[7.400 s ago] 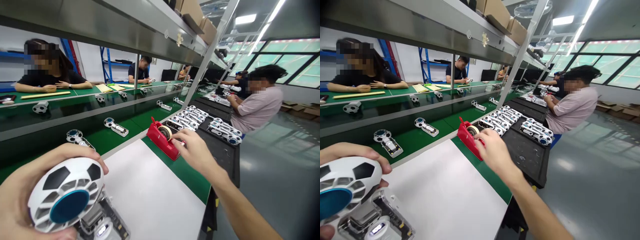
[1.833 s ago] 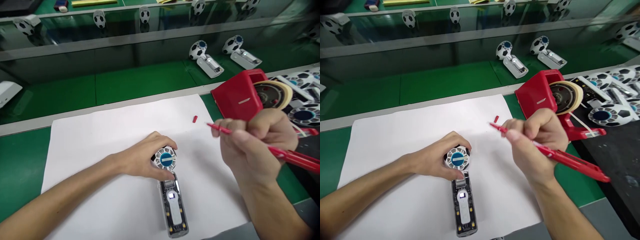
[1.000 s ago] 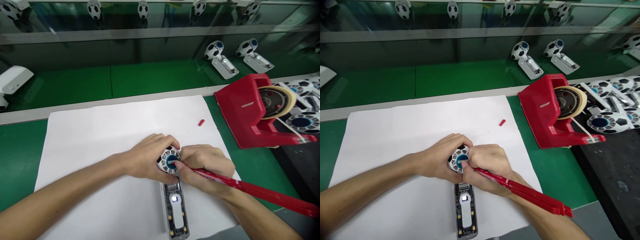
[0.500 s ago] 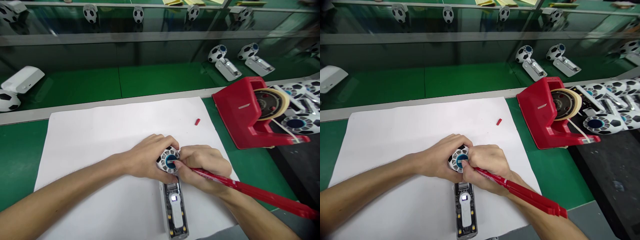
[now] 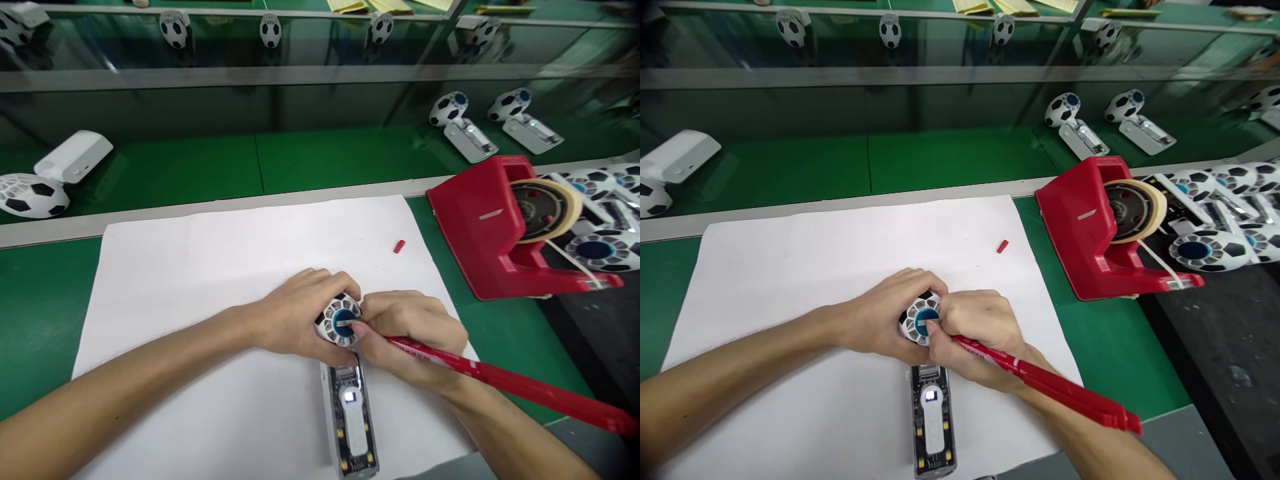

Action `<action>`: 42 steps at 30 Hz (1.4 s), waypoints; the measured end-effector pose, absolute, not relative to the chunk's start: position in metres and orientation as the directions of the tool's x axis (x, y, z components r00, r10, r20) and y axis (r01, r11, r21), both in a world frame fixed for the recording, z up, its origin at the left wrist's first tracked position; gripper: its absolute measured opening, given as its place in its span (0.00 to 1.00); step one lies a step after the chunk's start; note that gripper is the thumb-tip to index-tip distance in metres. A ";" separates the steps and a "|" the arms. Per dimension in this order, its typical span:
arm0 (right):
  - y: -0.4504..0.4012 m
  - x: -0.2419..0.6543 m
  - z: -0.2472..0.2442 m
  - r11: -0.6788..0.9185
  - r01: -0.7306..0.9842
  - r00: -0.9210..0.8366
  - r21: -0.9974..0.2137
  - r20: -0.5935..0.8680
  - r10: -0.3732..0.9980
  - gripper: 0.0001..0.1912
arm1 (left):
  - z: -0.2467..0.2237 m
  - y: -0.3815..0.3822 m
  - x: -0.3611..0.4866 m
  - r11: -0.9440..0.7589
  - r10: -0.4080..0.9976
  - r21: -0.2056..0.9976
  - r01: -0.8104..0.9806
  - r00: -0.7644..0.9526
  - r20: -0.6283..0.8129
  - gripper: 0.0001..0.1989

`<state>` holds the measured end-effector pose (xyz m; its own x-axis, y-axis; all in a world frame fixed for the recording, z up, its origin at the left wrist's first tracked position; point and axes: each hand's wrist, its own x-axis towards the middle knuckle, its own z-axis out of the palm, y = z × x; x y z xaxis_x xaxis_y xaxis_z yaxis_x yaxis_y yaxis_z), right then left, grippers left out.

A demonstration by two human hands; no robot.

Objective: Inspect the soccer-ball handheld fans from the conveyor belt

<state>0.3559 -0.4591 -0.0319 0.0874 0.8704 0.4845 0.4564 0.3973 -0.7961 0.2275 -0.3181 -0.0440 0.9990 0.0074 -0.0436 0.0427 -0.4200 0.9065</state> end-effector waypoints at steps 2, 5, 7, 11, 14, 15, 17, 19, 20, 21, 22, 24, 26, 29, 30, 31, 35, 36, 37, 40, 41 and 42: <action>-0.459 0.355 -0.031 0.400 0.482 0.069 -0.779 0.489 0.869 0.18 | -0.044 -0.318 0.227 -0.425 0.016 0.904 0.038 0.999 -0.035 0.24; -0.458 0.354 -0.030 0.403 0.480 0.064 -0.779 0.489 0.870 0.18 | -0.044 -0.318 0.227 -0.430 0.008 0.902 0.036 0.999 -0.036 0.23; -0.457 0.354 -0.030 0.402 0.477 0.070 -0.782 0.489 0.869 0.18 | -0.044 -0.317 0.227 -0.432 -0.004 0.901 0.038 0.999 -0.044 0.23; -0.458 0.354 -0.030 0.399 0.501 0.062 -0.768 0.492 0.869 0.18 | -0.044 -0.317 0.226 -0.430 -0.003 0.902 0.038 0.999 -0.044 0.23; -0.459 0.354 -0.032 0.386 0.467 0.085 -0.796 0.474 0.876 0.17 | -0.045 -0.317 0.225 -0.420 0.006 0.907 0.038 0.999 -0.039 0.24; -0.459 0.355 -0.033 0.383 0.453 0.097 -0.805 0.471 0.877 0.17 | -0.045 -0.317 0.225 -0.414 0.007 0.909 0.037 0.999 -0.038 0.24; -0.460 0.355 -0.034 0.381 0.439 0.112 -0.814 0.470 0.876 0.17 | -0.045 -0.317 0.225 -0.406 0.008 0.913 0.040 0.999 -0.040 0.25; -0.460 0.356 -0.034 0.382 0.440 0.111 -0.813 0.472 0.875 0.17 | -0.045 -0.317 0.225 -0.407 0.004 0.913 0.041 0.999 -0.043 0.26; -0.460 0.356 -0.034 0.380 0.442 0.110 -0.813 0.469 0.876 0.17 | -0.045 -0.316 0.225 -0.408 0.002 0.912 0.041 0.999 -0.043 0.26; -0.459 0.355 -0.034 0.378 0.446 0.109 -0.811 0.468 0.877 0.17 | -0.045 -0.316 0.225 -0.410 0.000 0.911 0.039 0.999 -0.043 0.26; -0.459 0.355 -0.033 0.379 0.452 0.108 -0.808 0.471 0.875 0.18 | -0.045 -0.316 0.225 -0.411 -0.002 0.911 0.035 0.999 -0.040 0.26; -0.457 0.354 -0.031 0.384 0.459 0.101 -0.801 0.477 0.873 0.18 | -0.045 -0.316 0.225 -0.411 -0.005 0.911 0.031 0.999 -0.036 0.26; -0.456 0.353 -0.029 0.394 0.462 0.085 -0.794 0.482 0.872 0.18 | -0.045 -0.316 0.225 -0.415 -0.002 0.909 0.034 0.999 -0.038 0.26; -0.456 0.352 -0.028 0.402 0.461 0.073 -0.791 0.485 0.872 0.19 | -0.046 -0.316 0.225 -0.414 0.006 0.910 0.038 0.999 -0.039 0.26; -0.456 0.352 -0.029 0.401 0.461 0.075 -0.791 0.486 0.871 0.18 | -0.046 -0.316 0.224 -0.411 0.008 0.911 0.035 0.999 -0.035 0.25; -0.456 0.352 -0.030 0.400 0.457 0.081 -0.795 0.485 0.871 0.18 | -0.046 -0.316 0.224 -0.408 0.008 0.913 0.033 0.999 -0.032 0.25; -0.458 0.353 -0.033 0.378 0.448 0.102 -0.810 0.466 0.879 0.17 | -0.047 -0.316 0.222 -0.405 0.005 0.914 0.028 1.000 -0.028 0.25; -0.458 0.353 -0.033 0.378 0.453 0.100 -0.807 0.467 0.879 0.17 | -0.047 -0.316 0.222 -0.405 0.007 0.914 0.025 1.000 -0.024 0.25; -0.458 0.352 -0.033 0.381 0.458 0.096 -0.803 0.471 0.877 0.17 | -0.047 -0.316 0.222 -0.406 0.010 0.914 0.022 1.000 -0.020 0.25; -0.458 0.351 -0.032 0.383 0.471 0.092 -0.795 0.476 0.875 0.17 | -0.047 -0.316 0.222 -0.409 0.014 0.912 0.023 1.000 -0.019 0.25; -0.458 0.350 -0.031 0.383 0.470 0.090 -0.795 0.474 0.876 0.17 | -0.047 -0.316 0.223 -0.409 0.011 0.912 0.026 1.000 -0.024 0.25; -0.458 0.350 -0.030 0.382 0.461 0.090 -0.801 0.470 0.878 0.17 | -0.047 -0.316 0.223 -0.409 0.006 0.912 0.028 1.000 -0.028 0.25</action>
<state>0.3501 -0.4579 -0.0299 0.0902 0.8778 0.4705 0.4612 0.3818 -0.8009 0.2228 -0.3157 -0.0467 0.9996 0.0061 -0.0283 0.0284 -0.4090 0.9121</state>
